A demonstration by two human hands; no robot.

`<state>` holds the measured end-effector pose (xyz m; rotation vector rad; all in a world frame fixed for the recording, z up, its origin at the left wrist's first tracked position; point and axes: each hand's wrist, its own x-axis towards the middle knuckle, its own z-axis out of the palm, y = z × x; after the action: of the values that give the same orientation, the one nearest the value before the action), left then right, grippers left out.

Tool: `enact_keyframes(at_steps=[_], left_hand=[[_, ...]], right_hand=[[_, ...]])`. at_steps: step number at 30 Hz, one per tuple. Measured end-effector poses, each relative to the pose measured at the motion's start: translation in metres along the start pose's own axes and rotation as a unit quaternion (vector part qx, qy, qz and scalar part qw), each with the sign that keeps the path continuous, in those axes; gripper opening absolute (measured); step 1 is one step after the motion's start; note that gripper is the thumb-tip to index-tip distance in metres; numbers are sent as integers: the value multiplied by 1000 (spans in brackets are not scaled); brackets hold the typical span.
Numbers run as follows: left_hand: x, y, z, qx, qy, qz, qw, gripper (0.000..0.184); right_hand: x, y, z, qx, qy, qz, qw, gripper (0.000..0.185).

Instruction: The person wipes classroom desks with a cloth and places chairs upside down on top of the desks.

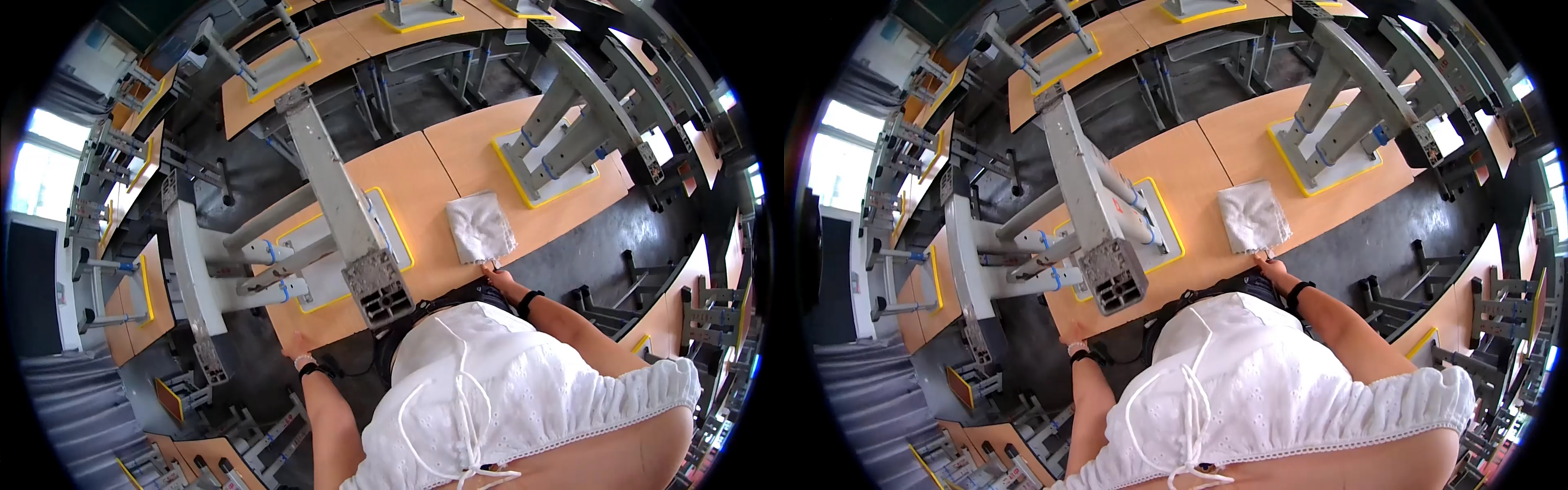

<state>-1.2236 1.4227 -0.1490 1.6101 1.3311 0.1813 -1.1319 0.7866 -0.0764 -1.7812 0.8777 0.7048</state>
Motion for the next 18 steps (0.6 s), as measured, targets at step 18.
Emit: enact_keyframes(at_steps=[18], left_hand=[[-22,-25,-16,-283,-144,-27,948,70]], right_hand=[[7,3,-1,333,-210,63,917,22]])
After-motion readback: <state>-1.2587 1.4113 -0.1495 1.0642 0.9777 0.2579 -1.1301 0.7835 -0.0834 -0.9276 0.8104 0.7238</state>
